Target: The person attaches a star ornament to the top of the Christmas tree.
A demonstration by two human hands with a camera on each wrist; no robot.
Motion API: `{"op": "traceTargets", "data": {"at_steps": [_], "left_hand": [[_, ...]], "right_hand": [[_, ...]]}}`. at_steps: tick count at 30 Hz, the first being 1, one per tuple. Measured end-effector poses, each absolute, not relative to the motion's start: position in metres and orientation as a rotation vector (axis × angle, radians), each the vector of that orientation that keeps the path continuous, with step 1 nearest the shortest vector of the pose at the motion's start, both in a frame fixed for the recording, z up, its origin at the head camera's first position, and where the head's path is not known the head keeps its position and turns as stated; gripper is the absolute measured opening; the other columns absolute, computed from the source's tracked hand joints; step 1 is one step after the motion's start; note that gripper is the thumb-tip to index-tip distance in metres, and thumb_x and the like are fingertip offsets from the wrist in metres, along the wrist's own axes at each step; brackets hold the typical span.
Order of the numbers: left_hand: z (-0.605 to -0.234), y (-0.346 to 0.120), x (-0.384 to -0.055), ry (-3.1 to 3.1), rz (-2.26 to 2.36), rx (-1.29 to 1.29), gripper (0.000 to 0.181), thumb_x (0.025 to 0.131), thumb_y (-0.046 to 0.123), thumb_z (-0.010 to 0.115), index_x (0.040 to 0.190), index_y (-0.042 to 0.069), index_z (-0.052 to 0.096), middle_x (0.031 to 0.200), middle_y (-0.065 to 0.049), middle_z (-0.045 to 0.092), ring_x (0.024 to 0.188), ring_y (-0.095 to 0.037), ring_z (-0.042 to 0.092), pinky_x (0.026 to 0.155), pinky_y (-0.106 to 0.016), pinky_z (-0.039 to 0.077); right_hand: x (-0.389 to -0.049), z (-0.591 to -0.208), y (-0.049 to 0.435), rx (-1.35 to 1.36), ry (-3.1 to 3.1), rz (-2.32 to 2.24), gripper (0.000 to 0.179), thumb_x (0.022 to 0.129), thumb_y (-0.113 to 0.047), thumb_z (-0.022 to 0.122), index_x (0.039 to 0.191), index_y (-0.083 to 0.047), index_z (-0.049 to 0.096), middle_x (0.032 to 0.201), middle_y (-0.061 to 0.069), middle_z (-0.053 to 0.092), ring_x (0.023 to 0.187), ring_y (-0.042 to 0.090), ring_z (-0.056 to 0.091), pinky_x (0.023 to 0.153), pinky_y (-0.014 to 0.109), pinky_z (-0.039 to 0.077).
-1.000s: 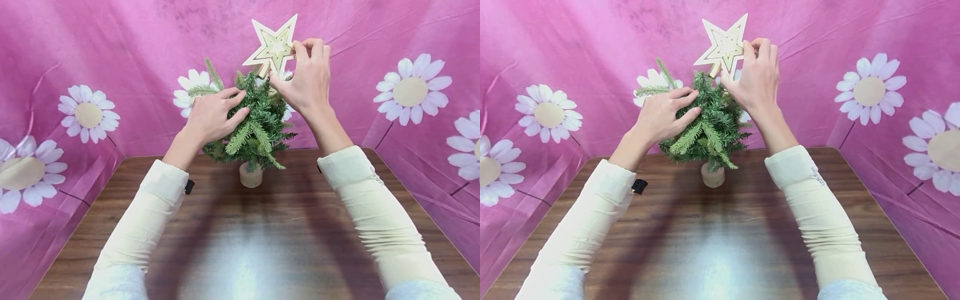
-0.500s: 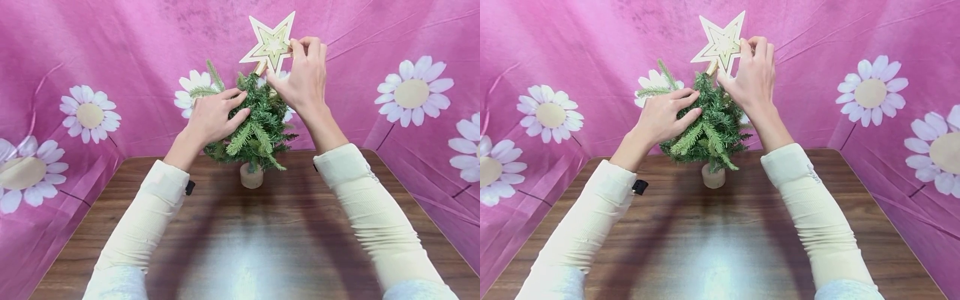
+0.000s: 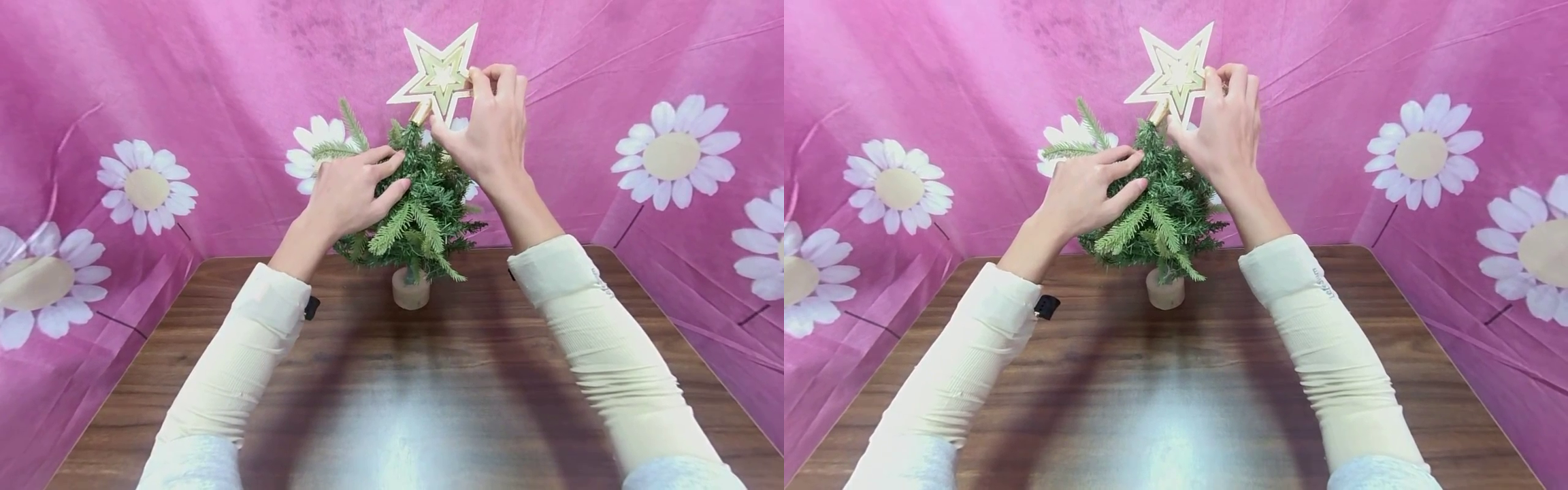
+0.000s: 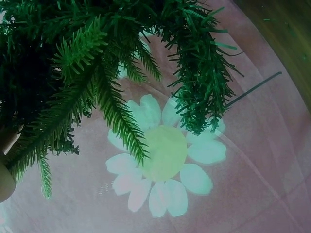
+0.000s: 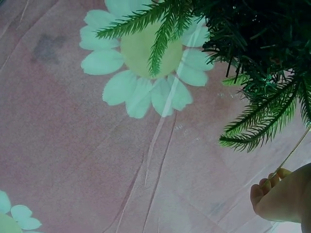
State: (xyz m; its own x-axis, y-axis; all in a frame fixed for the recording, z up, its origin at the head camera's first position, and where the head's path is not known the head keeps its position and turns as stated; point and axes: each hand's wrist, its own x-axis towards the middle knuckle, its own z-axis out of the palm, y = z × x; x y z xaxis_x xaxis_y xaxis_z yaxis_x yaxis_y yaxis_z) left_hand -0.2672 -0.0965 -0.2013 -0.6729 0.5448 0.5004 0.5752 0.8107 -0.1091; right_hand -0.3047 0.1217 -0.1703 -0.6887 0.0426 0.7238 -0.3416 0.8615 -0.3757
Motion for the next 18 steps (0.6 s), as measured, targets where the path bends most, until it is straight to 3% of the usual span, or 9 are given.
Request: {"op": "traceTargets", "data": {"at_steps": [18], "left_hand": [[-0.1996, -0.0919, -0.2681, -2.51, -0.066, -0.816, 0.056, 0.105, 0.05, 0.043, 0.15, 0.018, 0.053, 0.15, -0.004, 0.053, 0.121, -0.031, 0.064, 0.076, -0.046, 0.058]], "right_hand": [[-0.3044, -0.1754, 0.1262, 0.364, -2.149, 0.611, 0.07, 0.084, -0.041, 0.078, 0.138, -0.001, 0.058, 0.132, 0.016, 0.047, 0.119, 0.029, 0.04, 0.095, 0.033, 0.041]]}}
